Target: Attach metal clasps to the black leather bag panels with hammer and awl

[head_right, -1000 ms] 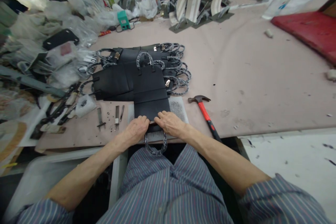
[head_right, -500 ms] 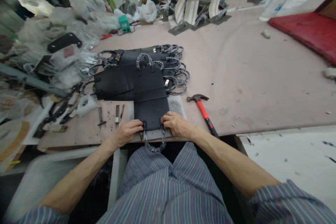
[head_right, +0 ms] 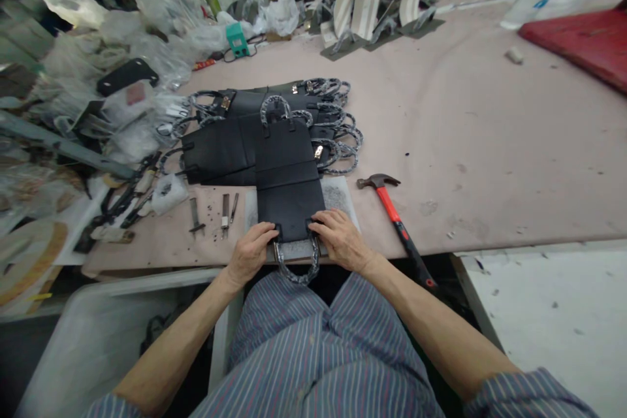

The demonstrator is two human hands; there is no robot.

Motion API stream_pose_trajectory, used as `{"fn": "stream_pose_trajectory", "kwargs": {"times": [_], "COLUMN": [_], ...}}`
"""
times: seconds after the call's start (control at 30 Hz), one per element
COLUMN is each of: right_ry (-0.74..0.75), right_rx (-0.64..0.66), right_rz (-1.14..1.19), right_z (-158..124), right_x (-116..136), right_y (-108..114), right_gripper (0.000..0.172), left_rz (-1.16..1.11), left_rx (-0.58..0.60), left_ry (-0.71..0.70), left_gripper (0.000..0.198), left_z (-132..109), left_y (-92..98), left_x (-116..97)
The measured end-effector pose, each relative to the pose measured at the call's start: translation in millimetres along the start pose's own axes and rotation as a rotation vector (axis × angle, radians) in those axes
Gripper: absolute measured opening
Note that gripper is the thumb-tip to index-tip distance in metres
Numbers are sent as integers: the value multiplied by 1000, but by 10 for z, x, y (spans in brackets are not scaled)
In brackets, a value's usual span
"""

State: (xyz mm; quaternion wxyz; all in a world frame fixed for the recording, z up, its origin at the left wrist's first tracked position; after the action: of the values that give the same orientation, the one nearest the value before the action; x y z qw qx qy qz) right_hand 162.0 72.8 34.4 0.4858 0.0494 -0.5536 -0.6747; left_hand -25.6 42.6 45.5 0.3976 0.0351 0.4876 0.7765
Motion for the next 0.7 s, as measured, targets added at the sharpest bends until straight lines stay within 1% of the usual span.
{"fn": "stream_pose_trajectory", "kwargs": {"times": [0.07, 0.17, 0.23, 0.33, 0.5, 0.57, 0.63, 0.7], "right_ry": [-9, -18, 5, 41, 10, -6, -25, -49], "right_rx": [6, 3, 7, 9, -6, -5, -12, -31], "right_rz": [-11, -19, -26, -47, -28, 4, 33, 50], "right_z": [1, 5, 0, -21, -43, -38, -30, -23], "right_x": [12, -7, -22, -56, -115, -116, -118, -128], "right_y": [-4, -2, -14, -35, -49, -54, -50, -34], "right_gripper": [35, 33, 33, 36, 35, 35, 38, 44], "left_rz": [-14, -27, -27, -27, -47, -96, -126, -64], "left_rx": [33, 149, 223, 261, 170, 120, 57, -16], "left_ry": [19, 0, -32, -47, 26, 32, 98, 267], "left_gripper": [37, 33, 31, 31, 32, 35, 39, 39], "left_z": [-7, 3, 15, 38, 11, -23, -51, -80], "left_y": [-29, -87, -116, -147, -174, -121, 19, 253], "left_x": [2, -5, -19, -30, -13, -7, 111, 395]}}
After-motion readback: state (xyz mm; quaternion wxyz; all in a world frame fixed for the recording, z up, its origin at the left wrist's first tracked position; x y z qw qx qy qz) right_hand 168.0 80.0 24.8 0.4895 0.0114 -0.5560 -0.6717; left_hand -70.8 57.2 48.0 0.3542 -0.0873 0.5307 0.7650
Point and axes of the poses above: each hand's wrist, its own z-axis towards the middle knuckle, its own y-axis out of the back of the hand, x = y × z, the point moved 10 cm from there along z, towards the middle knuckle, and after that the axes turned 3 degrees about -y, right-handed, at the moved point
